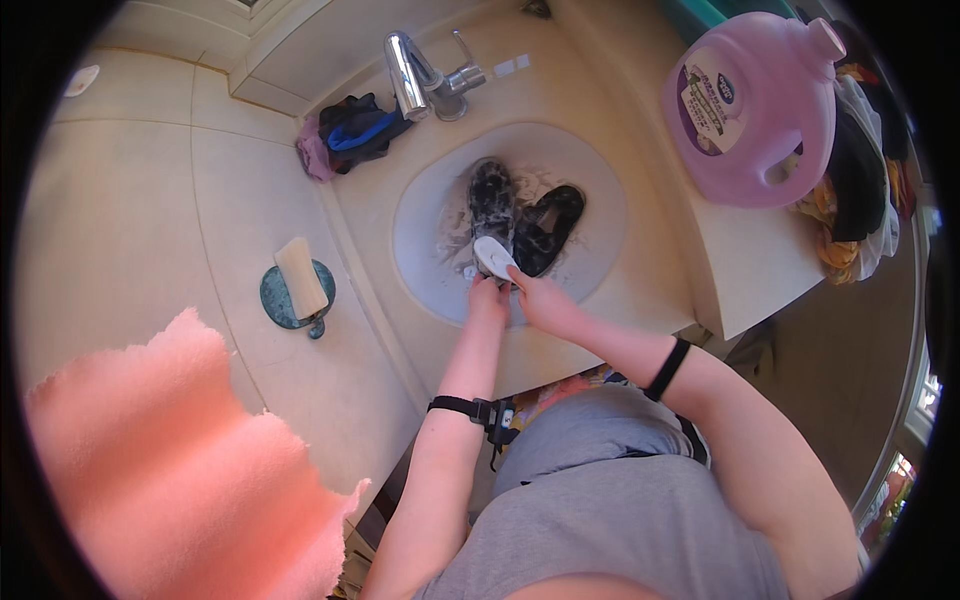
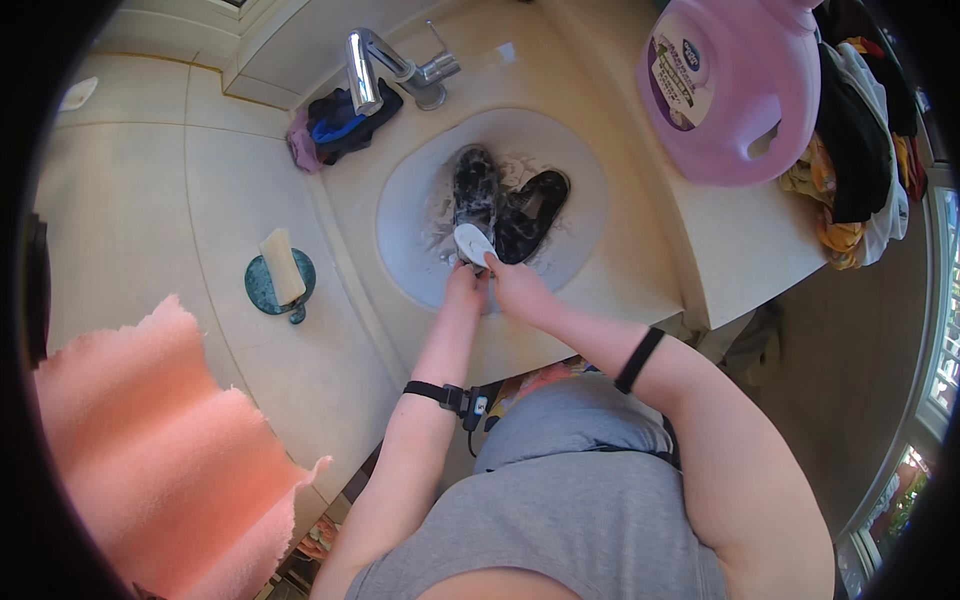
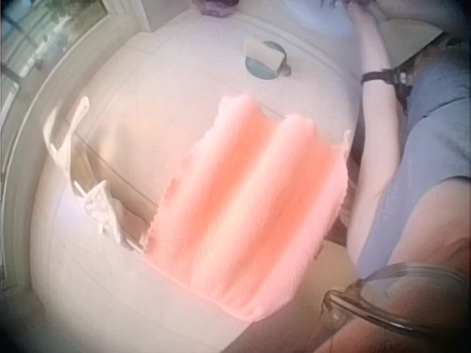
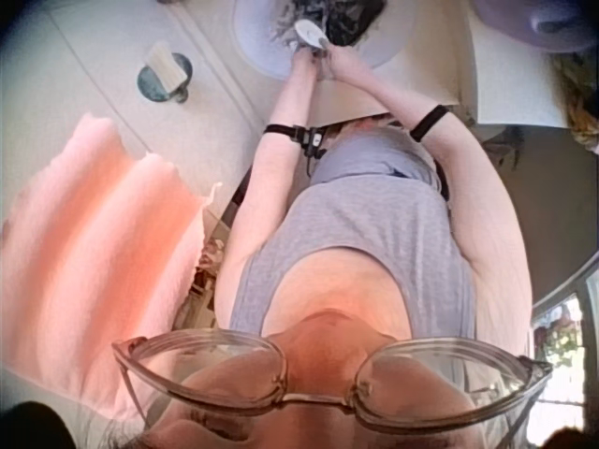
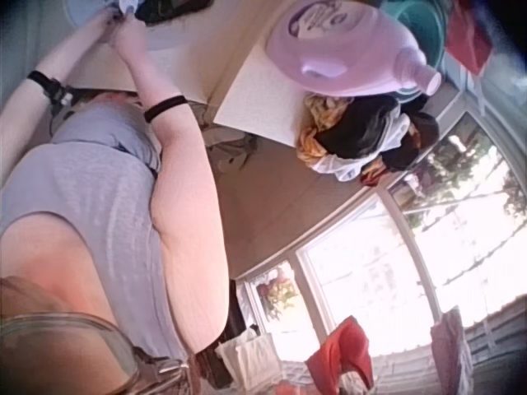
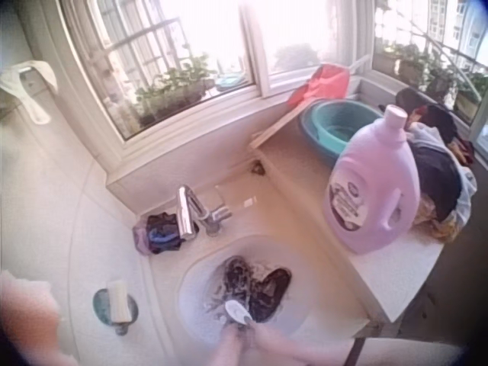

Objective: Scrubbing black sneakers with a brush in a sink.

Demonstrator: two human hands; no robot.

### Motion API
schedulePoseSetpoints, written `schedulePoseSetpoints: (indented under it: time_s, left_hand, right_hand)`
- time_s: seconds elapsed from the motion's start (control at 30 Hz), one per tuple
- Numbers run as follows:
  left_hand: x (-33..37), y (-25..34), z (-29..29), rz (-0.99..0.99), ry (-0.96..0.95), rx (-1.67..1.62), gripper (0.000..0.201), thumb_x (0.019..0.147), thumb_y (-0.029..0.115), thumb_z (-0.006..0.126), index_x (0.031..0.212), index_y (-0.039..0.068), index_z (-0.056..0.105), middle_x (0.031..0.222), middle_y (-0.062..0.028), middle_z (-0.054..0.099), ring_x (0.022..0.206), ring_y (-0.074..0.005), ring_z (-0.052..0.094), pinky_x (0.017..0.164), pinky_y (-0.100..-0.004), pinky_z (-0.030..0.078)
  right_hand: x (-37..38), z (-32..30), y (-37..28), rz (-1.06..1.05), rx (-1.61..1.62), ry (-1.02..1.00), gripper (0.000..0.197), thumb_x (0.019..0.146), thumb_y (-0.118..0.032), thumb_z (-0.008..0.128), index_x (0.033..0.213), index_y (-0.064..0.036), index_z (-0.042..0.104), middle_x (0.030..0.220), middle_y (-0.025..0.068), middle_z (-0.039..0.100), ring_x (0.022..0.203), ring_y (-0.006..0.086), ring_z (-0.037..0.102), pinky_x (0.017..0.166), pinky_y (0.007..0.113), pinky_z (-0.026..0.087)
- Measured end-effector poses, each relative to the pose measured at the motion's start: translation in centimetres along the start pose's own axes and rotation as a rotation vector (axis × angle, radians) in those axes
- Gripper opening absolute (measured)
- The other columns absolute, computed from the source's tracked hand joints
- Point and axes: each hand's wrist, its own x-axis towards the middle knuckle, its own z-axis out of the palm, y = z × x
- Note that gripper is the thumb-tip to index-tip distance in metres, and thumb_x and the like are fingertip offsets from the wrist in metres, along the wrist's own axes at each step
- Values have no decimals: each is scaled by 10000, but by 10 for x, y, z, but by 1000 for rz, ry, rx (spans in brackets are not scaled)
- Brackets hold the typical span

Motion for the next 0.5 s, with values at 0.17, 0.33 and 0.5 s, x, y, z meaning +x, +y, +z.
schedulePoseSetpoints:
  time_s: [0.17, 0.33, 0.5]
  left_hand:
    - [8, 13, -14, -3, -84, 156, 287, 845, 0, 358, 1106, 30, 473, 1101, -135, 514, 1029, -251, 512, 845, -343, 454]
    - [-3, 17, -4, -67, 21, 25, 258, 861, 31, 366, 1094, 22, 477, 1108, -132, 512, 1027, -248, 513, 827, -353, 454]
    - [-7, 9, 3, 60, -122, 16, 334, 816, -30, 421, 1148, -1, 407, 1128, -147, 481, 1027, -260, 502, 835, -377, 457]
  right_hand:
    - [9, 9, 3, -88, -144, -12, 509, 772, -74, 446, 1269, -175, 414, 739, 204, 594, 666, 375, 581, 598, 475, 450]
    - [-19, -21, 18, -48, -218, -95, 504, 783, -82, 441, 1273, -198, 415, 683, 169, 583, 611, 351, 573, 558, 456, 448]
    - [15, -5, -15, -105, -157, 38, 487, 786, -77, 433, 1259, -192, 432, 729, 208, 586, 640, 361, 575, 581, 462, 450]
